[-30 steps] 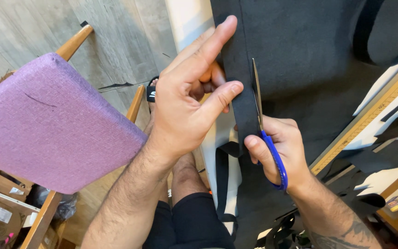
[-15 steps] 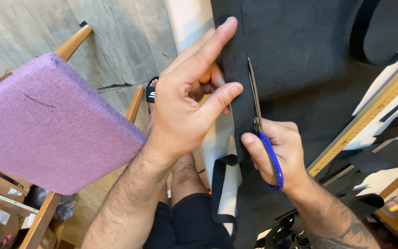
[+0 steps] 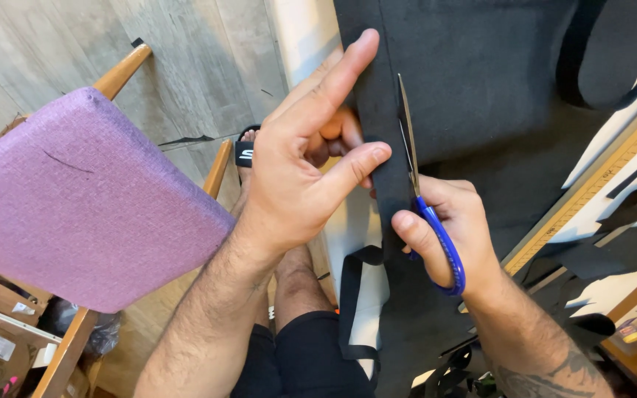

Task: Cutting a long strip of black leather using scissors on a workshop table

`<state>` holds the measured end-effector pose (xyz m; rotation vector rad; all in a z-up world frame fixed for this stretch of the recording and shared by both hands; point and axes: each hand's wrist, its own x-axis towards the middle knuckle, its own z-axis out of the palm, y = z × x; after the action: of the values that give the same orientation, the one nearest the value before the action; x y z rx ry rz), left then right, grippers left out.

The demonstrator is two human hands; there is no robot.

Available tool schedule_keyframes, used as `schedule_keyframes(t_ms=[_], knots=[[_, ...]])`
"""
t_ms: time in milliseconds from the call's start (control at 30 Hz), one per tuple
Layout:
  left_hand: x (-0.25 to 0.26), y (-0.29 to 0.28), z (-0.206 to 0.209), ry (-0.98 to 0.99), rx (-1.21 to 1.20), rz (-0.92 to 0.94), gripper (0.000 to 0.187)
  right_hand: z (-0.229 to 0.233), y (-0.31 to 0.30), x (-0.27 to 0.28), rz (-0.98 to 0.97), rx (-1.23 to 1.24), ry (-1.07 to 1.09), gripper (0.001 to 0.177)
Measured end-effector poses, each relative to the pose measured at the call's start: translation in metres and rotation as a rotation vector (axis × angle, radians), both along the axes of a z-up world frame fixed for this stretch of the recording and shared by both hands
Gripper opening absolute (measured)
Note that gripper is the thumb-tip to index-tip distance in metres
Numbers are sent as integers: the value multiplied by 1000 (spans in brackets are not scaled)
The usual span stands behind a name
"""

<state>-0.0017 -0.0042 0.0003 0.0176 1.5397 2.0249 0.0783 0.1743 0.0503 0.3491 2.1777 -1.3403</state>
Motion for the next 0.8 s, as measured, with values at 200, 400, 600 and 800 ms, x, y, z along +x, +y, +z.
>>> schedule_keyframes(t_ms=[200, 400, 600, 800], knots=[[0, -2, -1, -8, 15, -18, 71, 3, -6, -3, -20, 25, 14, 54], [-1, -1, -2, -9, 23, -32, 72, 6, -10, -5, -32, 54, 61, 36], [3, 8, -2, 119, -157, 34, 69, 1, -8, -8, -21, 39, 117, 42], [-16, 17, -3, 83, -148, 200, 62, 1, -5, -7, -6, 45, 127, 44]])
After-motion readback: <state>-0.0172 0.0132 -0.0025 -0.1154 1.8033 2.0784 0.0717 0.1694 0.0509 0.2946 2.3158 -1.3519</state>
